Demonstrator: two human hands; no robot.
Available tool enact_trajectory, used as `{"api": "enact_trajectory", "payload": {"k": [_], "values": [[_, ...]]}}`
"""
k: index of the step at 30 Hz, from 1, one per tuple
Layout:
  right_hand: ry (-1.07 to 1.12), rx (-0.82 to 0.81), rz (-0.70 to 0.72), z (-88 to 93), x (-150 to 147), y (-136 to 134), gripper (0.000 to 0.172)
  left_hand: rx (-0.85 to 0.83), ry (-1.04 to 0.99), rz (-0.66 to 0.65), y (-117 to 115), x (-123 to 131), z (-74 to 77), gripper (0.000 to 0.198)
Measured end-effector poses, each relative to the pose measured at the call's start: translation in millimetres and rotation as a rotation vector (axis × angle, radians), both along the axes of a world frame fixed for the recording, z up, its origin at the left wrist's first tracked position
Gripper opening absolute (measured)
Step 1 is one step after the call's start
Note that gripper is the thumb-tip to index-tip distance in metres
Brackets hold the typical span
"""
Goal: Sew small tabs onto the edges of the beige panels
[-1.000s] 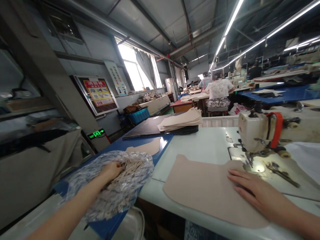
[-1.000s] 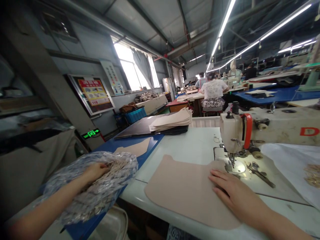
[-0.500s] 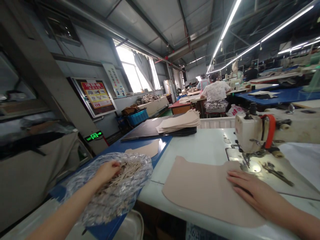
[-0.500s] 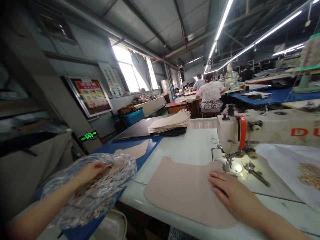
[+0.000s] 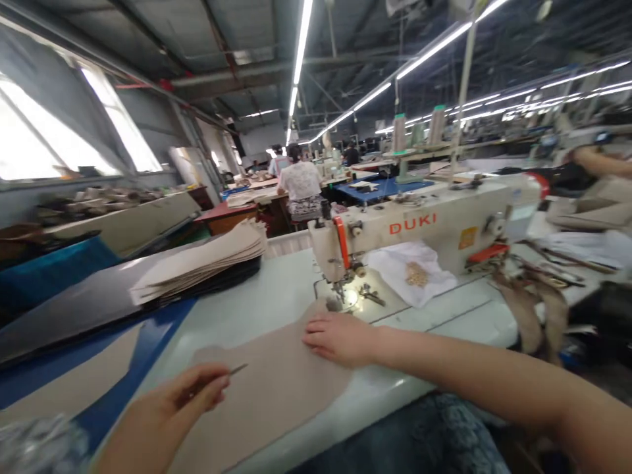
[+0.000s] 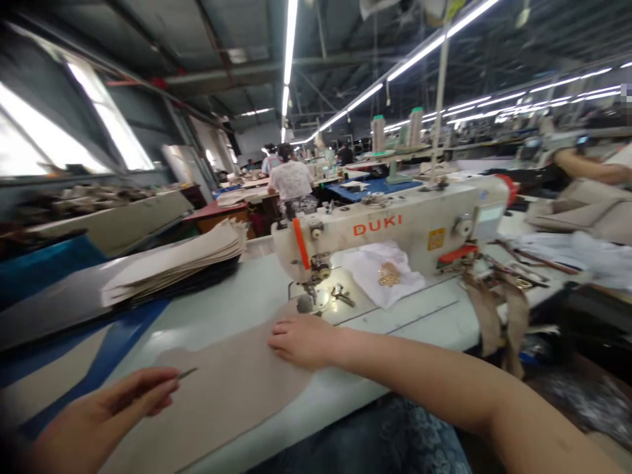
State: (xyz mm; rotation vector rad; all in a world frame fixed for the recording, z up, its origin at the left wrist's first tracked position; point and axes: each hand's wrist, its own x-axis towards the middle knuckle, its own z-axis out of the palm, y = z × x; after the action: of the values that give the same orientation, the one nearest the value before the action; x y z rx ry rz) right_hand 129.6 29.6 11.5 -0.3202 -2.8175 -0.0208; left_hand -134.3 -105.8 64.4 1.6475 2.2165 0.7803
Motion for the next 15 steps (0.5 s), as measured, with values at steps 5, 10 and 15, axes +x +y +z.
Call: {"api": "enact_trajectory", "payload": {"k": [5, 10, 15], "values": [[0.057, 0.150, -0.067, 5.3, 37, -2, 0.021, 0.017, -0.141, -0.189, 76, 85, -12.6, 0.034], [0.120, 0.022, -0.438, 22.3, 117, 14, 0.025, 0.021, -0.234, -0.234, 110, 106, -38.0, 0.034], [-0.131, -0.095, -0.990, 33.8, 159, 72, 0.023, -0.041, -0.231, -0.235, 115, 107, -47.1, 0.036]]}}
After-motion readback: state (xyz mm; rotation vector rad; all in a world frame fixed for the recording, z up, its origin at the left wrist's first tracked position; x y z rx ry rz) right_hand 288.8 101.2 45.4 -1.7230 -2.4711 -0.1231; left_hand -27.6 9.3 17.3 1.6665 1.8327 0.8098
